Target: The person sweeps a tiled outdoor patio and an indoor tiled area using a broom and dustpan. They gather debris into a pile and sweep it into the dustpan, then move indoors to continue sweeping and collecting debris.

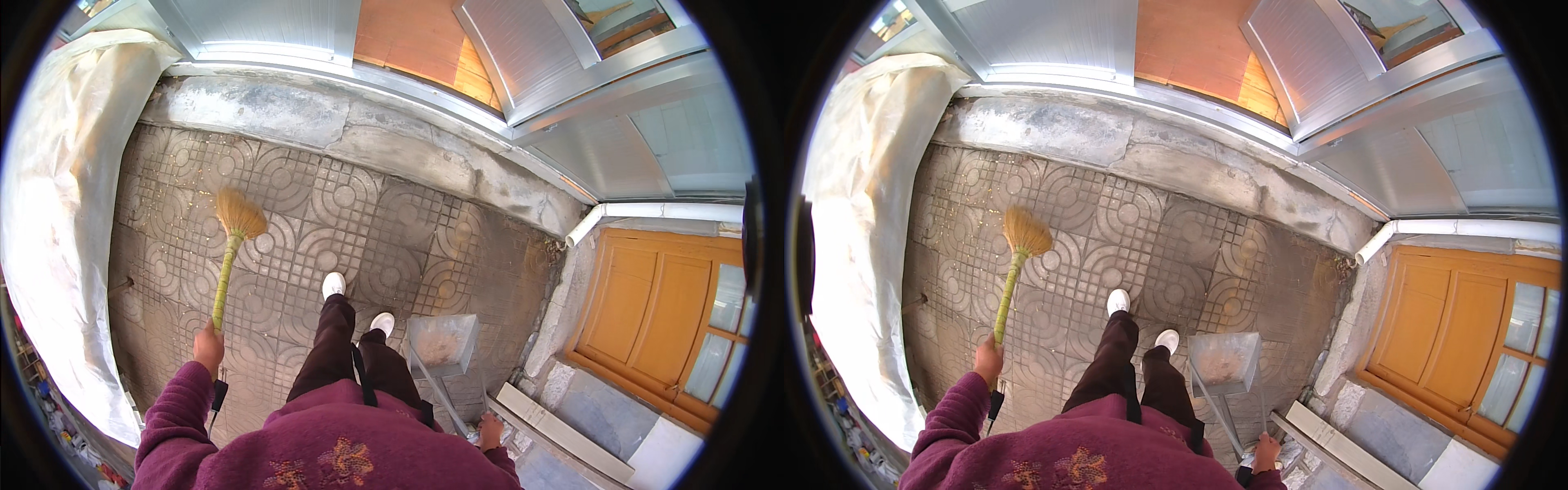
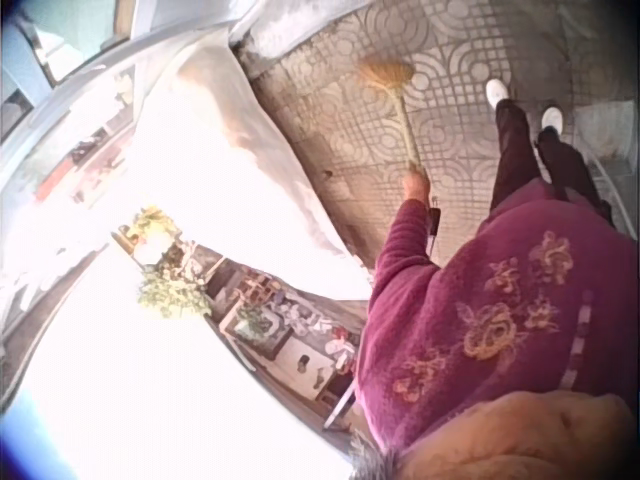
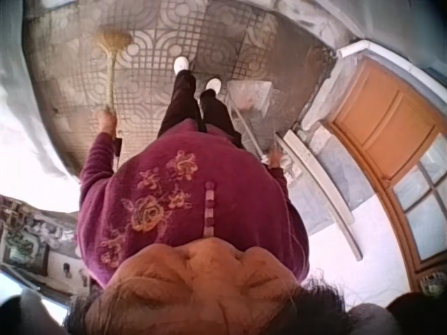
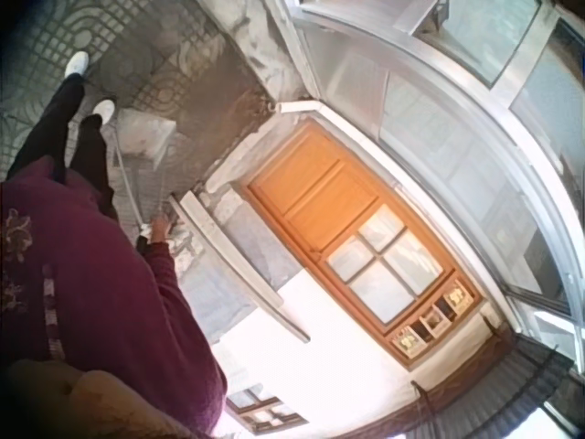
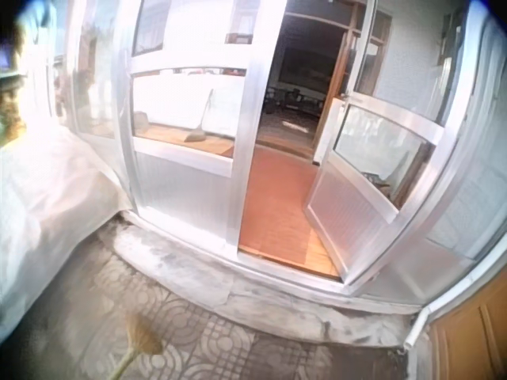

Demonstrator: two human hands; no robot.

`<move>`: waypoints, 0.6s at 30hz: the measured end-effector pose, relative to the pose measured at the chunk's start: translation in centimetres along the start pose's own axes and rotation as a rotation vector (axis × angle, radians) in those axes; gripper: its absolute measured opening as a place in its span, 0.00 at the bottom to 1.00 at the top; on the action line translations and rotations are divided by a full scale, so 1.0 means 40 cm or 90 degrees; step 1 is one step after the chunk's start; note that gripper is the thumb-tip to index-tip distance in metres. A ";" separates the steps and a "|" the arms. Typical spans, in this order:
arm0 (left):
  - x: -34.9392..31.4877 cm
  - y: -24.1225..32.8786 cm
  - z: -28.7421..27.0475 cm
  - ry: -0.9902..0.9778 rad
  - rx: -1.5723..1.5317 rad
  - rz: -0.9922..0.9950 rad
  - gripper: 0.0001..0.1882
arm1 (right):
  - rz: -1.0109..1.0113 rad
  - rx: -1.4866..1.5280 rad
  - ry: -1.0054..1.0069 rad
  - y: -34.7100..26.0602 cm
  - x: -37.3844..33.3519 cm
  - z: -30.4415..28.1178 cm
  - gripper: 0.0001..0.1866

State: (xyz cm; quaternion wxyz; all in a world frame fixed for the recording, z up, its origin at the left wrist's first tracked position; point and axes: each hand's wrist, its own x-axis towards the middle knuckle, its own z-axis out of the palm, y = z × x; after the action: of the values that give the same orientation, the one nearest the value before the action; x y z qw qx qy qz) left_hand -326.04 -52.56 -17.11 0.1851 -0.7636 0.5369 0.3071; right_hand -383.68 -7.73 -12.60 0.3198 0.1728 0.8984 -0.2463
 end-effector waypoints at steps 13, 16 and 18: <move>-0.052 0.561 0.361 -0.081 0.086 0.477 0.24 | 0.070 -0.033 -0.022 0.332 -0.070 -0.123 0.14; -0.080 0.691 0.448 -0.091 0.144 0.486 0.21 | 0.074 0.048 -0.005 0.443 -0.089 -0.155 0.17; -0.124 0.705 0.499 -0.115 0.206 0.477 0.20 | 0.069 0.062 -0.011 0.524 -0.089 -0.170 0.17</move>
State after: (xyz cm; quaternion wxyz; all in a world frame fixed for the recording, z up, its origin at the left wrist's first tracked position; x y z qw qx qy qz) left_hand -358.93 -46.84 -27.28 0.2246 -0.4469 0.8005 0.3303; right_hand -374.58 12.67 -12.61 0.3317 0.2344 0.8719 -0.2737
